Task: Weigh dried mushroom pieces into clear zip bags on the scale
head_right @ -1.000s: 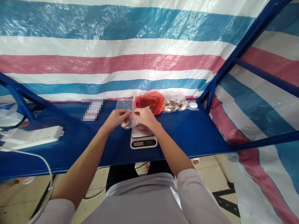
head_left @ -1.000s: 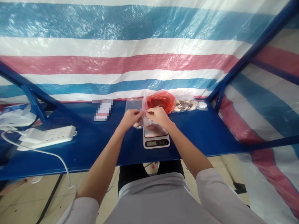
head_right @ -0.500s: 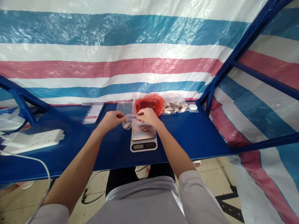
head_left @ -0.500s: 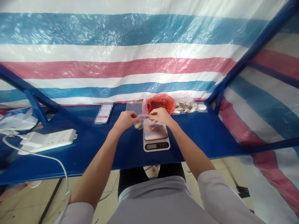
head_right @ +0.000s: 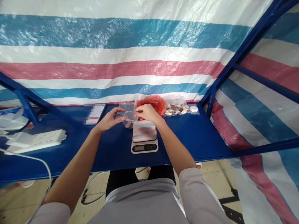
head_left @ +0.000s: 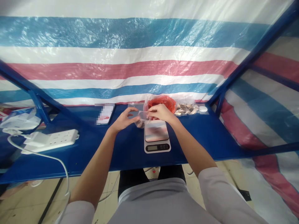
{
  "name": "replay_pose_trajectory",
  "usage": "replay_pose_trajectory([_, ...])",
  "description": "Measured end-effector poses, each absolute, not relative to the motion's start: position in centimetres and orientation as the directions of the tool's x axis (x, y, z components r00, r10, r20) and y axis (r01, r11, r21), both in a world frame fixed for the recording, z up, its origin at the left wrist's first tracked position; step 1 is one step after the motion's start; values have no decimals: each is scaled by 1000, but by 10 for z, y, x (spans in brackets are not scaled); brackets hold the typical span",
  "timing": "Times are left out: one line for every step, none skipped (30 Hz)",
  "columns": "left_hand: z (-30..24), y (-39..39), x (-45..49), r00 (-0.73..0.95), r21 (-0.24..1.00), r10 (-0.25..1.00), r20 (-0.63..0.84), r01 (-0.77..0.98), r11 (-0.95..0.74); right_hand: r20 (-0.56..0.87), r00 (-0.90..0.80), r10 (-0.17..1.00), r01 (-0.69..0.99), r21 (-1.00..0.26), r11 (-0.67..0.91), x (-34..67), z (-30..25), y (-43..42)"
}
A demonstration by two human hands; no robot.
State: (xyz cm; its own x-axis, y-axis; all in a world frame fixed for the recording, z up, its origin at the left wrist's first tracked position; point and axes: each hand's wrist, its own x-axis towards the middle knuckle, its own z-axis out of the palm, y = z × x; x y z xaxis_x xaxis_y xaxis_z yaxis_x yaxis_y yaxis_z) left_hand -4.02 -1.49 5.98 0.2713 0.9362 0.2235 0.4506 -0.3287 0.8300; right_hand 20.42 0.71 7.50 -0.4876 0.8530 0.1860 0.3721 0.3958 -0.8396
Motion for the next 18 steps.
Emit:
replay_pose_trajectory([59, -14, -42, 304, 842, 928, 214, 424, -333, 211, -507, 836, 374, -820, 434, 203, 82, 9])
replay_pose_trajectory([59, -12, -43, 338, 845, 920, 199, 416, -336, 232, -530, 816, 371, -801, 469, 202, 89, 10])
replay_pose_trajectory([60, -10, -44, 367, 842, 912, 181, 422, -337, 247, -555, 795, 363, -787, 498, 201, 95, 11])
replay_pose_trajectory([62, -8, -44, 390, 837, 906, 166, 430, -338, 256, -580, 774, 350, -779, 520, 201, 102, 13])
replay_pose_trajectory([64, -6, -44, 410, 833, 899, 154, 435, -341, 264, -597, 757, 335, -776, 535, 200, 108, 14])
replay_pose_trajectory([66, -3, -44, 430, 833, 892, 141, 436, -341, 275, -605, 747, 319, -776, 544, 200, 113, 16])
replay_pose_trajectory([69, -1, -44, 453, 836, 883, 121, 433, -337, 287, -603, 745, 305, -779, 547, 200, 118, 17])
replay_pose_trajectory([72, 2, -43, 479, 841, 873, 96, 429, -328, 294, -591, 751, 293, -789, 540, 200, 122, 19])
replay_pose_trajectory([74, 4, -42, 502, 848, 862, 66, 426, -314, 295, -575, 763, 281, -805, 522, 201, 125, 20])
replay_pose_trajectory([75, 6, -40, 518, 855, 854, 39, 426, -297, 286, -558, 779, 269, -826, 496, 202, 127, 22])
replay_pose_trajectory([76, 8, -39, 524, 860, 852, 19, 426, -281, 269, -542, 796, 258, -849, 462, 204, 128, 24])
replay_pose_trajectory([77, 10, -38, 522, 865, 853, 10, 423, -270, 245, -526, 814, 249, -871, 423, 207, 128, 26])
replay_pose_trajectory([77, 12, -37, 518, 869, 855, 8, 419, -262, 218, -512, 831, 242, -892, 383, 210, 127, 29])
replay_pose_trajectory([77, 13, -36, 513, 875, 859, 7, 413, -254, 192, -499, 845, 234, -909, 345, 213, 125, 31])
replay_pose_trajectory([77, 14, -36, 508, 881, 861, 5, 405, -244, 173, -486, 857, 224, -923, 313, 217, 121, 35])
replay_pose_trajectory([77, 16, -35, 500, 888, 866, 3, 397, -232, 162, -472, 867, 210, -934, 289, 221, 116, 38])
replay_pose_trajectory([77, 17, -35, 485, 895, 875, 4, 388, -219, 162, -458, 874, 190, -943, 275, 225, 110, 42])
replay_pose_trajectory([77, 18, -35, 462, 902, 887, 8, 379, -205, 169, -443, 880, 167, -949, 266, 229, 103, 46])
